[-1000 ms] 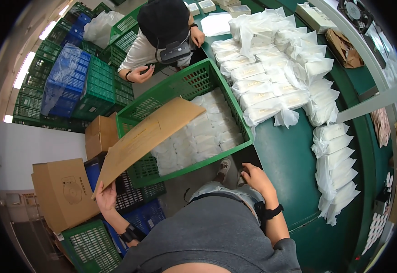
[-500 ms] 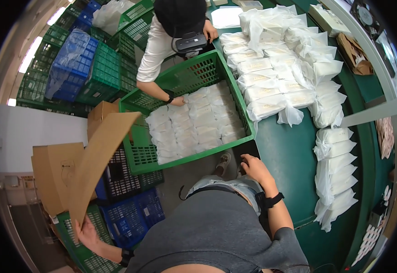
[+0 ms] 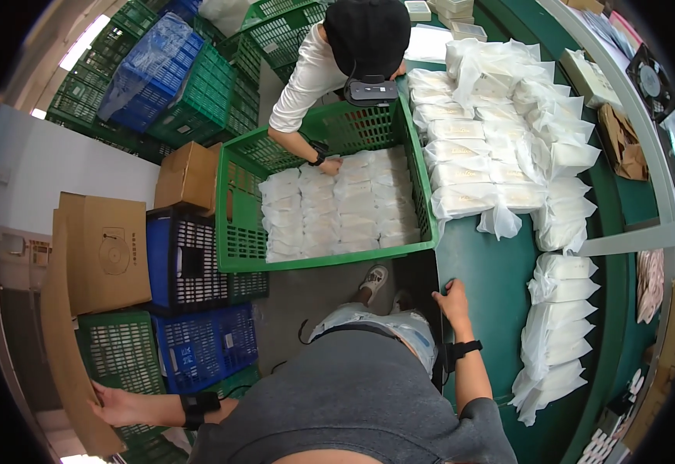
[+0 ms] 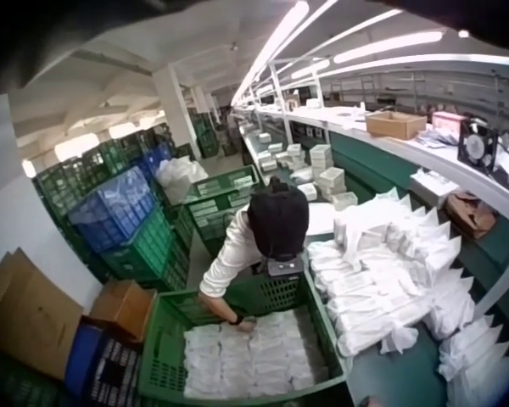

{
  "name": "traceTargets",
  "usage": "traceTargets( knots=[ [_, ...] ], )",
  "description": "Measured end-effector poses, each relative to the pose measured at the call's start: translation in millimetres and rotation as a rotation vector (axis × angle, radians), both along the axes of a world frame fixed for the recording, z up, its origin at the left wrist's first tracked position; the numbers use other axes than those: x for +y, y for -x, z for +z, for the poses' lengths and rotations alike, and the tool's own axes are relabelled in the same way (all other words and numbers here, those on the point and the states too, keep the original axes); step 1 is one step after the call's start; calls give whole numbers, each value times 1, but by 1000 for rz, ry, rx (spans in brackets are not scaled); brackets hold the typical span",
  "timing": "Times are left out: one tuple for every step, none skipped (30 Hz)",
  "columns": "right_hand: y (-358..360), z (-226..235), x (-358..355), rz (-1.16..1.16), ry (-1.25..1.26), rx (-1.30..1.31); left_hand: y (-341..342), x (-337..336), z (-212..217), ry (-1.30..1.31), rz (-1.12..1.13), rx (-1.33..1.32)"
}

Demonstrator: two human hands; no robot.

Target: The person picks up wrapped items from a table and places them into a green basket, then places a cardboard sheet over the items and adds more wrapped items on top.

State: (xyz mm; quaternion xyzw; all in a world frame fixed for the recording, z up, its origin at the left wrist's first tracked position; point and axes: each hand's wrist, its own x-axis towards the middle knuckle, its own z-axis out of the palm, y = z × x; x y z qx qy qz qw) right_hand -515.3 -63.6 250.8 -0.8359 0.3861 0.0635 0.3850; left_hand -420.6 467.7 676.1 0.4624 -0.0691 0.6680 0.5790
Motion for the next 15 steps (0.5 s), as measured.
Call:
traceTargets(
  knots=[
    [-1,0,-2,24,-5,15,-1,-7,4,-53,80,-62],
    [-3,0,-5,45,-11,30,-4,-13,8,-105,156,-124],
    [-5,1,-7,65,-15,45,-6,-17,10,-157,233,-186],
    [-6,0,-9,59,-15,43,-7,-19,12,-155,227,-188],
    [-13,13,-8,79,-13,63,-6,-22,14,-156,256,-207],
    [-17,17,-8,101,-11,83,-4,-25,16,-157,287,-224],
    [-19,13,-9,124,-9,103,-2,-28,17,-158,320,-241],
    [-18,3,-8,128,-11,100,1,-30,19,-160,354,-258],
    [-16,-11,-6,124,18,93,4,-32,20,-163,390,-273],
    [-16,-9,-3,112,52,88,5,-32,21,-160,420,-286],
    [-15,-7,-1,102,85,84,6,-33,22,-159,451,-298],
    [-14,-7,0,104,83,86,8,-33,23,-161,482,-310],
    [-15,-7,1,96,97,108,9,-34,24,-164,513,-322],
    [-15,-7,2,87,109,131,10,-35,26,-169,543,-333],
    [-16,-9,3,83,123,154,12,-35,27,-173,577,-345]
  ],
)
